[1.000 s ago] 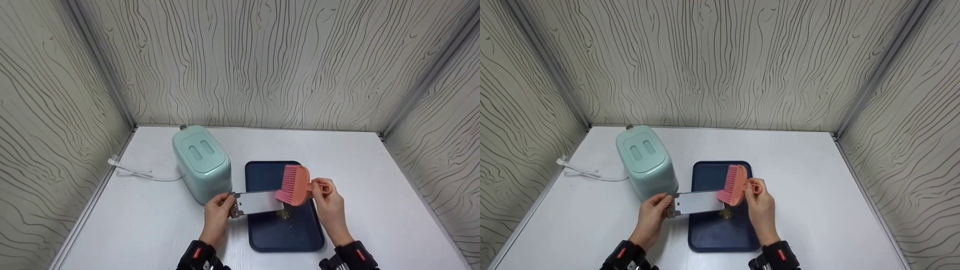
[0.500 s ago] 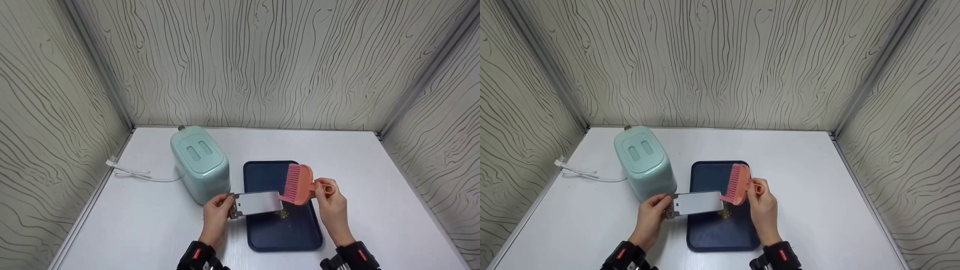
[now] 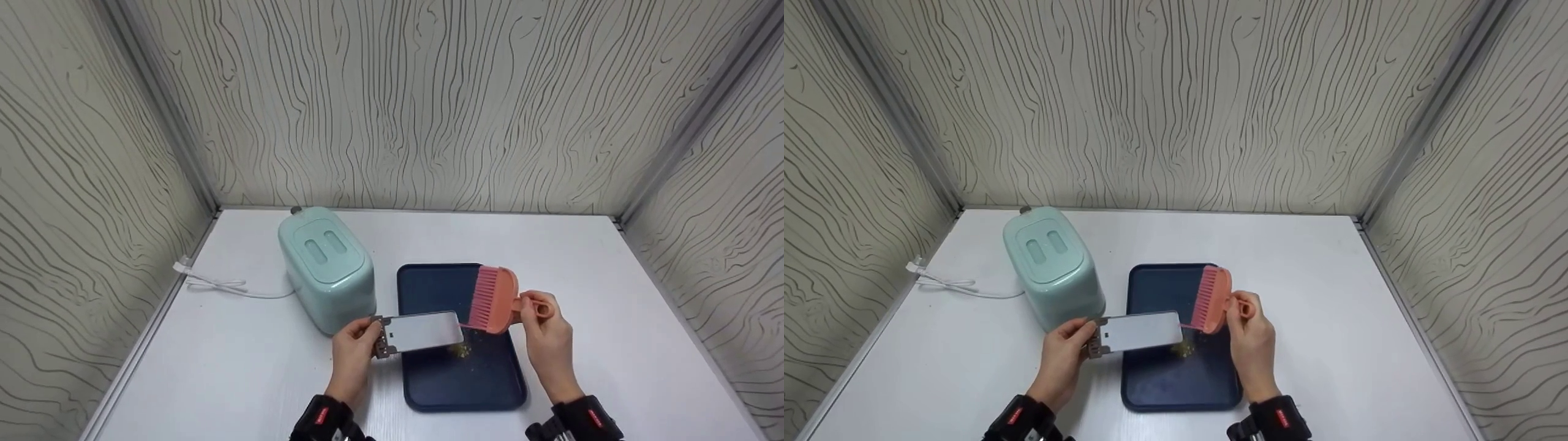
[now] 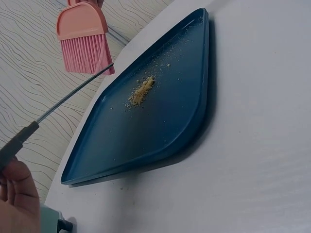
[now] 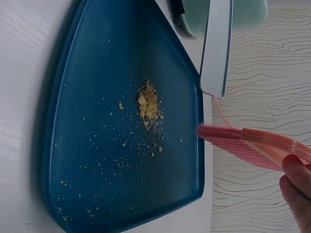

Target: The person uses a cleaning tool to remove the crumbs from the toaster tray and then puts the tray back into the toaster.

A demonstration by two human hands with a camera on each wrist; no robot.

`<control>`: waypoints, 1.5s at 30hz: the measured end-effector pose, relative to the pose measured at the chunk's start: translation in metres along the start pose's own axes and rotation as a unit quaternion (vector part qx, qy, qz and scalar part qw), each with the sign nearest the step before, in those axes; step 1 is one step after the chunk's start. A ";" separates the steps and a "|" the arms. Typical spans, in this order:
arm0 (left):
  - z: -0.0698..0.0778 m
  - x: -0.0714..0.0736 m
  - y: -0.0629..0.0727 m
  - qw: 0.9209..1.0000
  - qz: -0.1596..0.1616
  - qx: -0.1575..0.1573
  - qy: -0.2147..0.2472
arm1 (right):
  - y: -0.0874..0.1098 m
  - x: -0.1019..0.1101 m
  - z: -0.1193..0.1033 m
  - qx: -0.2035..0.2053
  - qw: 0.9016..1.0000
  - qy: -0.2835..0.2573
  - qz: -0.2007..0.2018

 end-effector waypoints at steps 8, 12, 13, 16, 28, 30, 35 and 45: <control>0.001 -0.003 0.001 1.000 0.001 0.004 0.016 | -0.002 0.007 -0.005 0.006 1.000 -0.014 0.012; 0.001 -0.003 0.001 1.000 0.003 0.005 0.018 | -0.002 0.010 -0.005 -0.003 1.000 -0.015 0.014; 0.001 -0.003 0.001 1.000 0.003 0.004 0.018 | -0.001 0.010 -0.005 -0.007 1.000 -0.018 0.014; 0.000 -0.003 0.000 1.000 0.000 0.005 0.021 | -0.001 0.009 -0.005 -0.020 0.999 -0.039 0.013; -0.001 -0.007 0.001 1.000 -0.007 0.006 0.023 | 0.001 -0.011 -0.033 -0.042 0.987 -0.154 -0.034; -0.002 -0.007 0.002 1.000 -0.007 0.008 0.025 | 0.004 -0.017 -0.042 -0.033 0.983 -0.176 -0.048; -0.003 -0.010 0.003 1.000 -0.006 0.007 0.024 | 0.011 -0.035 -0.065 -0.009 0.972 -0.220 -0.085; -0.003 -0.009 0.003 1.000 -0.006 0.014 0.009 | 0.022 -0.064 -0.087 -0.015 0.956 -0.253 -0.145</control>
Point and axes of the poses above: each hand's wrist, its own y-axis away from the middle knuckle, its own x-axis out of the back of the hand, z = x × y, the point moved 10 cm from there along -y, towards the middle knuckle, and after that the axes turned 9 degrees about y, right-handed, at the moved point
